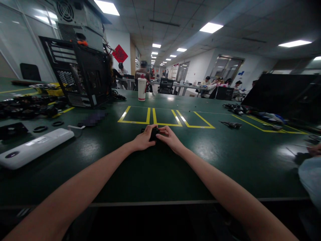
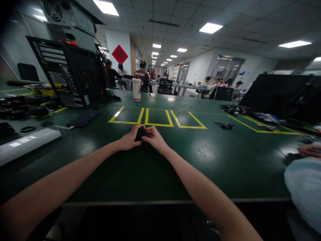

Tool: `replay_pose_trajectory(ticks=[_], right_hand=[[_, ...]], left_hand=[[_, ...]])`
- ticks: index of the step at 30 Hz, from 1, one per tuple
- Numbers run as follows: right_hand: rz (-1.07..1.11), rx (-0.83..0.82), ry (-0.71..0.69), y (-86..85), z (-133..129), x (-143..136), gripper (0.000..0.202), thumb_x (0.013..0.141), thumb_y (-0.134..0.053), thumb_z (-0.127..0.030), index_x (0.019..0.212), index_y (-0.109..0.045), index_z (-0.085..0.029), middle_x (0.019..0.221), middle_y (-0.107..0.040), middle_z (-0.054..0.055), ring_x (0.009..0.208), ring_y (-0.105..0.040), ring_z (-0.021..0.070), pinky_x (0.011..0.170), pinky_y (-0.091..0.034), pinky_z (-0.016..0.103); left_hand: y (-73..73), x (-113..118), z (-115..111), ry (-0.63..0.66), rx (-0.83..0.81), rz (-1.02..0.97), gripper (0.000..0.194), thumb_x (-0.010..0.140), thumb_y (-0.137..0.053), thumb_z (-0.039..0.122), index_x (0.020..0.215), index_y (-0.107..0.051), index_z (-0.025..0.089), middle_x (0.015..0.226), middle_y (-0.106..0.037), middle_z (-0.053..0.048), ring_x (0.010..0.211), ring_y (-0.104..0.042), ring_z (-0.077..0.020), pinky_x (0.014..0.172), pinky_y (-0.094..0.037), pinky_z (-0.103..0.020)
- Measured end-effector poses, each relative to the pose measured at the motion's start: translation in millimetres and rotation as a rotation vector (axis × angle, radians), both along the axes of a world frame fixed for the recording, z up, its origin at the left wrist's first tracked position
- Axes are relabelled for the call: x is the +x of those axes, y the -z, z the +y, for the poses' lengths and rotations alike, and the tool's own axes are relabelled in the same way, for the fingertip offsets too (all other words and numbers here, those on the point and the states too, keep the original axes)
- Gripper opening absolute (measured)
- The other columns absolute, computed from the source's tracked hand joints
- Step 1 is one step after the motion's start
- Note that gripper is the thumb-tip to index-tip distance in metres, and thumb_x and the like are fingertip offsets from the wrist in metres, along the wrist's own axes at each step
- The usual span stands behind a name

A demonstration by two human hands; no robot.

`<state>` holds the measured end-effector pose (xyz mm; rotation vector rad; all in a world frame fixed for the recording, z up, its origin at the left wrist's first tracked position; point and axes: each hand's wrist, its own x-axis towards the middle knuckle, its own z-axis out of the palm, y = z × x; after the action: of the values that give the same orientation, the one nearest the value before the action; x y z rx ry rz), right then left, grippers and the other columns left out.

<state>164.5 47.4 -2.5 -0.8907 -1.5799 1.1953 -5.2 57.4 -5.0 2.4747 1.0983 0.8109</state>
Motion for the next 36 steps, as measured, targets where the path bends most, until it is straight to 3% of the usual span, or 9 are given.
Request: replay_pose_trajectory(ticks=[4,10,16,23,28,36], right_hand=[[0.001,0.002,0.068,2.3,6,-3,0.025,0.065,-0.062,-0.034,0.083,-0.051,-0.021,0.087,-0.056,0.000,0.083,-0.054,0.0137,0.078,-0.044,0.034],[-0.021,-0.036,0.068,6.5,13,-3,0.030,0.066,-0.061,-0.032,0.092,-0.052,-0.019,0.095,-0.057,0.004,0.086,-0.054,0.0149,0.081,-0.043,0.036],[0.030,0.038,-0.012,0.2,3,-1,0.035,0.055,-0.070,-0.020,0.084,-0.050,-0.020,0.094,-0.053,0.000,0.093,-0.051,0.0138,0.088,-0.040,0.034],[0.007,-0.010,0.052,2.1,5,-1,0.027,0.065,-0.062,-0.037,0.085,-0.052,-0.021,0.088,-0.055,0.000,0.081,-0.054,0.0132,0.076,-0.045,0.033],[-0.025,-0.066,0.064,6.1,11,-1,0.034,0.067,-0.062,-0.037,0.095,-0.053,-0.019,0.094,-0.057,0.004,0.084,-0.055,0.0143,0.079,-0.044,0.034],[-0.010,-0.005,-0.006,-1.1,1,3,0.036,0.056,-0.071,-0.024,0.086,-0.051,-0.022,0.090,-0.055,0.000,0.090,-0.052,0.0142,0.084,-0.041,0.033]], left_hand=[[0.9,0,1,0.004,0.008,0.003,0.069,0.069,-0.055,0.022,0.127,-0.017,0.019,0.127,-0.029,-0.011,0.118,-0.034,-0.0269,0.096,-0.034,-0.045],[0.1,1,0,0.002,0.010,-0.002,0.069,0.070,-0.054,0.022,0.127,-0.017,0.020,0.127,-0.029,-0.011,0.118,-0.035,-0.0265,0.097,-0.033,-0.045],[-1.3,1,-1,0.007,0.009,0.000,0.067,0.070,-0.054,0.022,0.127,-0.018,0.018,0.127,-0.028,-0.012,0.117,-0.036,-0.0264,0.096,-0.034,-0.044],[0.8,0,1,0.005,0.009,-0.012,0.068,0.069,-0.055,0.023,0.127,-0.018,0.020,0.127,-0.030,-0.010,0.118,-0.035,-0.0263,0.097,-0.033,-0.045],[-0.2,0,0,0.000,-0.006,-0.006,0.069,0.070,-0.055,0.023,0.127,-0.017,0.021,0.128,-0.029,-0.011,0.119,-0.034,-0.0263,0.097,-0.033,-0.045],[-3.0,1,-2,0.001,-0.020,-0.021,0.068,0.068,-0.055,0.021,0.126,-0.019,0.019,0.128,-0.029,-0.011,0.119,-0.035,-0.0275,0.096,-0.034,-0.045]])
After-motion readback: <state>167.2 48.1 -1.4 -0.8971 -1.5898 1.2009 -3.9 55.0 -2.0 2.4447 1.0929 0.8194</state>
